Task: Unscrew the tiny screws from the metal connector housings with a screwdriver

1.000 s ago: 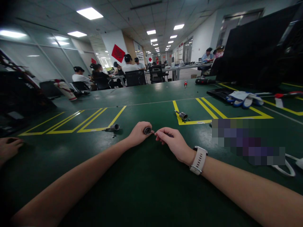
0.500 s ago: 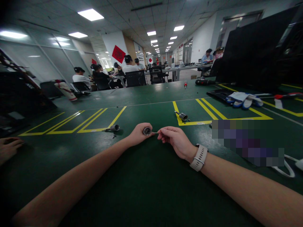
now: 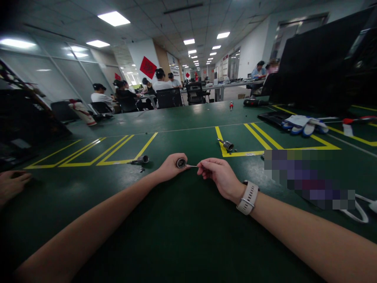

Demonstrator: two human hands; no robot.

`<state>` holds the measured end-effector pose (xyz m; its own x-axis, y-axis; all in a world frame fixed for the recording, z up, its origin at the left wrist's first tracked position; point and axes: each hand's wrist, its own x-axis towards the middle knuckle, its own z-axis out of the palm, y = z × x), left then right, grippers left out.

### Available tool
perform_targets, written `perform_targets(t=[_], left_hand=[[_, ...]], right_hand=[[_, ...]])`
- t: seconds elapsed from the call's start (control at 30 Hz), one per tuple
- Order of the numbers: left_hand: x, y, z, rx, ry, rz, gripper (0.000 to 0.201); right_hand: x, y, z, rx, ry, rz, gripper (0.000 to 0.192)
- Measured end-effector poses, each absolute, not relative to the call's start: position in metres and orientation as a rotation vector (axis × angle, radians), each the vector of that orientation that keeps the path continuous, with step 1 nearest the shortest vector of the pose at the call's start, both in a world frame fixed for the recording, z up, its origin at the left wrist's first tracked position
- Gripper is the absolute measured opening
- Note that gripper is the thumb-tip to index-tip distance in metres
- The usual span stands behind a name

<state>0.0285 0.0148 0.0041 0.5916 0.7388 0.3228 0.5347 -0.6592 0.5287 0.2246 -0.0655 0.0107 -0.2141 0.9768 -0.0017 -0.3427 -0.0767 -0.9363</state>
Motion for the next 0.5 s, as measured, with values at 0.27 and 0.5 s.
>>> perform_targets(t=[0.27,0.5], left_hand=[[0.0268,0.0154,0.0049,2.460,1.086,0.725,0.018],[0.0275,0.0129,0.0041,2.663,1.086,0.722,0.011]], right_hand=[[0.2238,-0.0691,0.0131,-0.916,-1.121,1.482,0.016],[0.2245,-0.0686,0.0100,-0.893,-1.153,1.418,0.015]])
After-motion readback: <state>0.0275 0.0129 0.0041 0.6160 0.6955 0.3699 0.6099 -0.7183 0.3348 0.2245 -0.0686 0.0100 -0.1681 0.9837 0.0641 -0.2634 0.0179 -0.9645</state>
